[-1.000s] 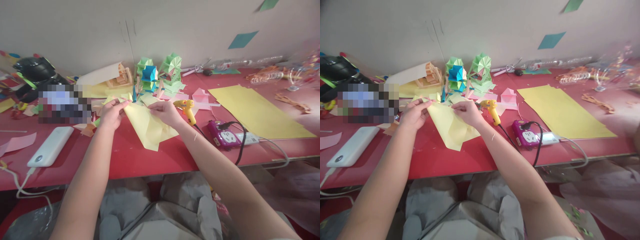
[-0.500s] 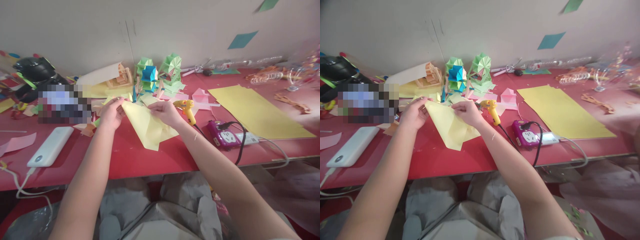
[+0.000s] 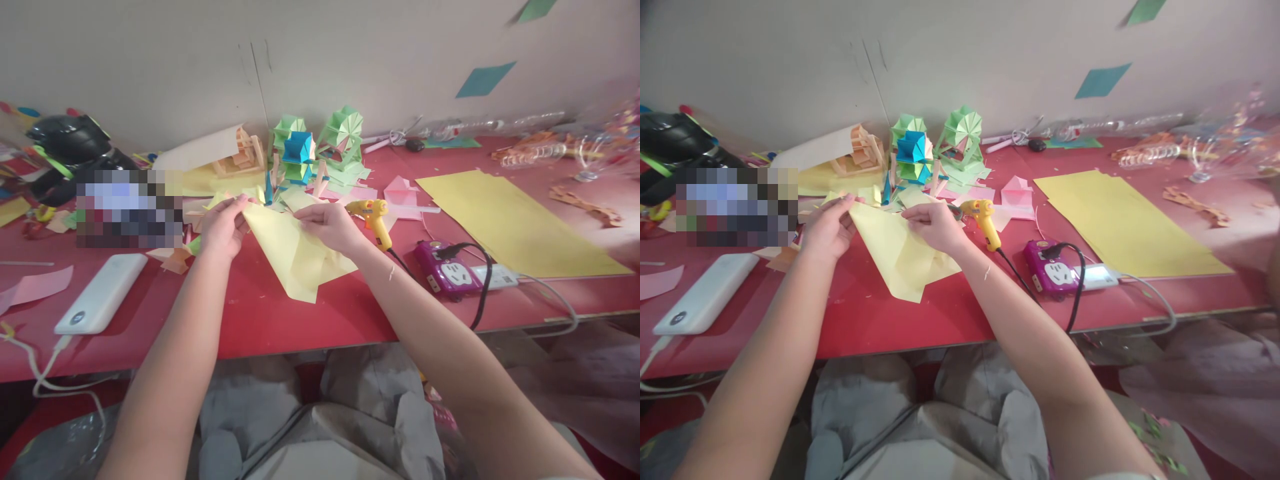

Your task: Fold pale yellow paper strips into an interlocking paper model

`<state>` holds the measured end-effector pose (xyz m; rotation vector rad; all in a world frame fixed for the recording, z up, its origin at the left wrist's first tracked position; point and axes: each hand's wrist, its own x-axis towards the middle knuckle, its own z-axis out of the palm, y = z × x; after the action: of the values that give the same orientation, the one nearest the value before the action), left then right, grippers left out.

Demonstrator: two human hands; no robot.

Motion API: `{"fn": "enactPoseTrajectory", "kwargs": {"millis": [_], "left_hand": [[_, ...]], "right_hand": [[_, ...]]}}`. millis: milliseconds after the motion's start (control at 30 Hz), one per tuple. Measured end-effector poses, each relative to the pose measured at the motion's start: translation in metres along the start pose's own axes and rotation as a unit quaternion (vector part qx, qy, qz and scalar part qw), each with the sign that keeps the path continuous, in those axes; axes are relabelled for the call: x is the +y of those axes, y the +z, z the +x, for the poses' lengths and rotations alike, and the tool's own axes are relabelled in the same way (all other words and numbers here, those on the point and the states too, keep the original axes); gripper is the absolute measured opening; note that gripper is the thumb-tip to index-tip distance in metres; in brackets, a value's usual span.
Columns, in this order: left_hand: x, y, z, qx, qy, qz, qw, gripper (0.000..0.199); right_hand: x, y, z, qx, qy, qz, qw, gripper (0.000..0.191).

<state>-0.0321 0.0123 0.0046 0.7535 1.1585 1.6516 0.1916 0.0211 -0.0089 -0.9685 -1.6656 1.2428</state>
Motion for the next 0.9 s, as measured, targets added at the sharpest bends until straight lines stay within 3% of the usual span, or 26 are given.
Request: {"fn": "enactPoseTrajectory", "kwargs": {"millis": [333,900], "left_hand": [[0.0017,0.0019,0.0013,0.021,0.001,0.0,1.0,0.027],[-0.0011,-0.0001,0.0028,0.009,0.026,0.003,1.0,0.03]], "right_hand": [[-0.0004,-0.0013,-0.0001,0.004,0.011,0.018,1.0,0.024],[-0.0058,-0.0049,-0.0026,-0.02,0.014,0.028,0.999,0.029]]}}
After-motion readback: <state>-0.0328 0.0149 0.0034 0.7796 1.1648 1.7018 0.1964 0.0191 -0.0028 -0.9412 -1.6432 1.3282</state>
